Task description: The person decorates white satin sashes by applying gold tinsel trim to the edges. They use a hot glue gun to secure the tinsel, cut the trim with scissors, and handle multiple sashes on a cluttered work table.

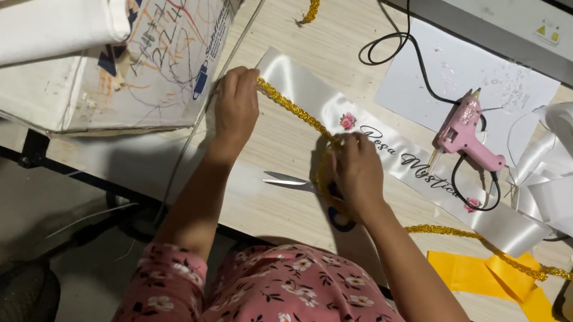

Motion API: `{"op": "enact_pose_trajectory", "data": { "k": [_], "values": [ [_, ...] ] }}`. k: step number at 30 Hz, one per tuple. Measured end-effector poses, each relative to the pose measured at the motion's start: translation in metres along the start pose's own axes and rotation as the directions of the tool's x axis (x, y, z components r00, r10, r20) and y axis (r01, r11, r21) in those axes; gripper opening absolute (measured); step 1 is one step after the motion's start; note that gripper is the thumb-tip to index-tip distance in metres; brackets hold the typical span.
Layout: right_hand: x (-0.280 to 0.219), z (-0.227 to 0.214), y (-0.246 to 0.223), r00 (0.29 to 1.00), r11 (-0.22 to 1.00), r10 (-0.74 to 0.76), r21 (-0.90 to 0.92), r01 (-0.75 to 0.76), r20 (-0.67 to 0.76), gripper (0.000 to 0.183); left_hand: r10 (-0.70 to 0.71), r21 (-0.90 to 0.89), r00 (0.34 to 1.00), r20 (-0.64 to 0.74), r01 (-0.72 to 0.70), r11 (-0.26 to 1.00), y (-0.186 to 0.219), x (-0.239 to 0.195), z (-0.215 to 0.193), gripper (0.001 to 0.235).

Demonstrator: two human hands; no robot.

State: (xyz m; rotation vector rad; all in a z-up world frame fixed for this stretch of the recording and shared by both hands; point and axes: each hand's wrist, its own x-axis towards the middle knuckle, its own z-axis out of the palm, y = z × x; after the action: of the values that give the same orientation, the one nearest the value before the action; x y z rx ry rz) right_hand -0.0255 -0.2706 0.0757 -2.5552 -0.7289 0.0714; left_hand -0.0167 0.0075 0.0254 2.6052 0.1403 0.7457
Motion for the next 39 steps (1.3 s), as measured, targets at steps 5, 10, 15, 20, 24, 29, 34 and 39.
{"op": "enact_pose_trajectory", "data": {
  "k": [5,10,15,20,24,29,34,39],
  "values": [
    [0.007,0.02,0.01,0.994,0.978,0.105,0.179,-0.102,-0.007,0.048,-0.126,-0.287,0.989,-0.073,0.1,0.953,0.028,-0.008,-0.015,0.02],
    [0.005,0.031,-0.001,0.986,0.922,0.118,0.355,-0.153,0.117,0.032,-0.114,-0.213,0.821,0.56,0.276,0.937,0.068,-0.014,-0.019,0.018],
    [-0.002,0.053,-0.011,0.966,0.793,0.054,0.576,-0.196,0.253,0.027,-0.179,-0.298,0.802,0.57,0.405,0.864,0.072,-0.01,0.011,0.031],
    [-0.011,0.066,-0.004,0.912,0.912,-0.365,0.269,0.31,0.185,0.019,-0.226,-0.107,0.491,0.841,0.561,0.821,0.043,-0.027,0.05,0.036],
    [-0.012,0.035,-0.006,0.898,0.832,-0.44,0.388,0.397,0.025,0.028,-0.168,-0.175,0.568,0.805,0.499,0.849,0.044,-0.027,0.048,0.015],
    [-0.024,0.031,0.041,0.987,0.926,-0.157,0.342,0.161,-0.04,0.046,-0.242,-0.072,0.53,0.813,0.503,0.861,0.059,0.003,0.004,0.014],
    [-0.025,0.022,0.058,0.993,0.993,-0.117,0.005,0.117,-0.027,0.045,-0.271,-0.147,0.475,0.837,0.672,0.725,0.071,0.017,0.0,0.024],
    [-0.031,0.025,0.103,0.996,0.985,0.048,0.169,-0.036,-0.072,0.031,-0.175,-0.145,0.732,0.659,0.352,0.925,0.078,0.012,0.019,0.016]
  ]
}}
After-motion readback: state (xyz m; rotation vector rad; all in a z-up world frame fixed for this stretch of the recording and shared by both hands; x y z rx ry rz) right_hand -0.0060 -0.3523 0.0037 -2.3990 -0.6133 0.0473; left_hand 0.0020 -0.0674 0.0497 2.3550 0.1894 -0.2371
